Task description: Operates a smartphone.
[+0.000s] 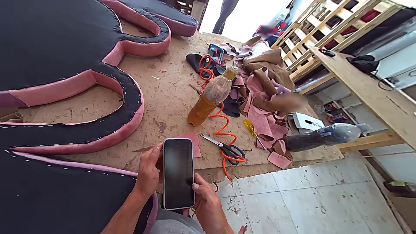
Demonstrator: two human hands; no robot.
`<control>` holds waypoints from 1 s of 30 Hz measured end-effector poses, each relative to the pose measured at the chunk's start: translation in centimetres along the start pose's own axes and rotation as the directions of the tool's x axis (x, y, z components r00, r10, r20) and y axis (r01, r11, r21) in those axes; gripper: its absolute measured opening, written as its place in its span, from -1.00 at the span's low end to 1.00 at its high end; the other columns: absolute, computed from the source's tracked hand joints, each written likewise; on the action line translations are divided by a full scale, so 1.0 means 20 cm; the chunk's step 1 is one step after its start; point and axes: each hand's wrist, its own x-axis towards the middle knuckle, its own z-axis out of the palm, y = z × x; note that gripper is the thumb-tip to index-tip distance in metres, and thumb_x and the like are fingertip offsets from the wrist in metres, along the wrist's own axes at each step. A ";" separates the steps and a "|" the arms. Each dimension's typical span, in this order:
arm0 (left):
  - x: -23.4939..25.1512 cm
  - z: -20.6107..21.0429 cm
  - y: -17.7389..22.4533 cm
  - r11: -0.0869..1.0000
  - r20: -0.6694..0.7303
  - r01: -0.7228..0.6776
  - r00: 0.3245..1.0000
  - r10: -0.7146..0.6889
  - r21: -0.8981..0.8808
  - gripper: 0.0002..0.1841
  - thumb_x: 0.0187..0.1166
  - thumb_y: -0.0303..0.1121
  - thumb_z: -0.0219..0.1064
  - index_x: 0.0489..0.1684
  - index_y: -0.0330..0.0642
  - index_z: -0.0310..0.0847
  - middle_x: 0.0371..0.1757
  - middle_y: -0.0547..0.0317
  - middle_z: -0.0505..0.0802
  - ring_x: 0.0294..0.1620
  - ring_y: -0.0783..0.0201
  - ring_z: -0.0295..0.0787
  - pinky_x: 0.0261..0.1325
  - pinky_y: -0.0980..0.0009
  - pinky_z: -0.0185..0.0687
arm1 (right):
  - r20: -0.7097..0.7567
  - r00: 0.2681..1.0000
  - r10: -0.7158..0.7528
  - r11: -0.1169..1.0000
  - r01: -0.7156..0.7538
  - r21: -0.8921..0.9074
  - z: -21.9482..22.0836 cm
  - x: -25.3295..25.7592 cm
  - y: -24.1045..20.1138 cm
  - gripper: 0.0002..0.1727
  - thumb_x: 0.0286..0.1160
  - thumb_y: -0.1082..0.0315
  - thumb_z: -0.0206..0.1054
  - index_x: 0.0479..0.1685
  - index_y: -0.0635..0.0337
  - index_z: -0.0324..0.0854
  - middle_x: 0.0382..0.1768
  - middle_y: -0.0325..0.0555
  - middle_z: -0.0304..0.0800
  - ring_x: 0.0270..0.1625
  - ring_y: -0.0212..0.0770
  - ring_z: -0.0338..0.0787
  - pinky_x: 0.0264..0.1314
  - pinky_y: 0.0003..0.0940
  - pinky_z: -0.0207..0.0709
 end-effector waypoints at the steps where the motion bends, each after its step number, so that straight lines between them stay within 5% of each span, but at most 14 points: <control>1: -0.01 -0.03 0.03 1.000 0.015 0.030 0.999 -0.030 0.003 -0.38 0.86 -0.13 -0.37 0.21 -0.18 0.72 -0.18 0.07 0.93 -0.24 0.29 0.89 -0.15 0.36 0.84 | 0.013 1.000 -0.003 1.000 0.002 0.015 0.02 0.00 0.01 -0.58 0.61 0.17 -0.04 0.22 0.25 0.49 -0.11 0.06 0.85 -0.36 -0.16 0.88 -0.62 -0.34 0.69; 4: 0.00 -0.17 0.12 0.995 0.092 0.058 0.994 -0.065 0.075 -0.38 0.85 -0.11 -0.35 0.13 -0.16 0.74 -0.29 0.08 0.90 -0.49 0.35 0.77 -0.48 0.48 0.68 | 0.064 0.998 -0.016 0.998 0.012 0.061 0.11 0.02 0.04 -0.55 0.63 0.05 0.06 0.24 0.22 0.47 -0.09 0.04 0.87 -0.37 -0.19 0.89 -0.66 -0.37 0.67; 6: 0.02 -0.29 0.19 0.987 0.169 0.055 0.982 -0.080 0.151 -0.39 0.87 -0.05 -0.32 0.11 -0.14 0.75 -0.35 0.09 0.86 -0.57 0.35 0.69 -0.53 0.49 0.61 | 0.088 0.996 -0.029 0.996 0.021 0.082 0.19 0.04 0.07 -0.52 0.62 0.03 0.10 0.28 0.22 0.44 -0.07 0.03 0.86 -0.38 -0.19 0.88 -0.64 -0.36 0.68; 11: 0.07 -0.57 0.30 0.977 0.282 0.078 0.950 -0.133 0.197 -0.39 0.87 -0.05 -0.33 0.11 -0.15 0.72 -0.40 0.09 0.84 -0.59 0.36 0.69 -0.54 0.53 0.60 | 0.135 0.990 -0.049 0.991 0.031 0.129 0.41 0.07 0.18 -0.46 0.60 0.01 0.20 0.37 0.20 0.36 0.00 0.04 0.84 -0.38 -0.19 0.87 -0.61 -0.36 0.70; 14: 0.08 -0.68 0.30 0.984 0.291 0.068 0.950 -0.114 0.163 -0.41 0.87 -0.03 -0.30 0.11 -0.15 0.71 -0.37 0.10 0.84 -0.59 0.37 0.68 -0.55 0.52 0.60 | 0.171 0.984 -0.054 0.989 0.030 0.142 0.51 0.09 0.23 -0.42 0.61 0.01 0.25 0.44 0.17 0.27 0.13 0.02 0.81 -0.20 -0.09 0.93 -0.55 -0.24 0.79; 21: 0.12 -0.80 0.28 0.990 0.154 -0.065 0.987 0.045 0.126 -0.44 0.84 0.00 -0.19 0.16 -0.17 0.73 -0.25 0.05 0.88 -0.41 0.28 0.80 -0.39 0.41 0.73 | 0.144 0.978 -0.148 0.986 0.157 -0.055 0.66 0.24 0.26 -0.60 0.56 0.40 0.03 0.37 0.25 0.28 0.06 -0.08 0.85 -0.20 -0.17 0.93 -0.51 -0.26 0.79; 27: 0.16 -0.87 0.30 0.983 0.098 -0.127 0.989 0.114 0.135 -0.50 0.76 -0.24 -0.09 0.60 -0.09 0.51 -0.01 0.03 0.89 -0.21 0.22 0.87 -0.24 0.34 0.82 | 0.201 0.953 -0.227 0.958 0.255 -0.127 0.69 0.32 0.29 -0.70 0.59 0.42 0.05 0.26 0.19 0.38 -0.02 -0.20 0.89 -0.26 -0.30 0.91 -0.54 -0.36 0.75; 30: 0.16 -0.89 0.30 0.984 0.126 -0.130 0.985 0.115 0.121 -0.51 0.74 -0.28 -0.09 0.52 -0.10 0.61 0.02 0.04 0.90 -0.28 0.27 0.84 -0.33 0.40 0.76 | 0.238 0.942 -0.238 0.950 0.276 -0.144 0.66 0.33 0.31 -0.70 0.60 0.41 0.07 0.27 0.14 0.39 -0.01 -0.26 0.88 -0.26 -0.35 0.90 -0.51 -0.39 0.75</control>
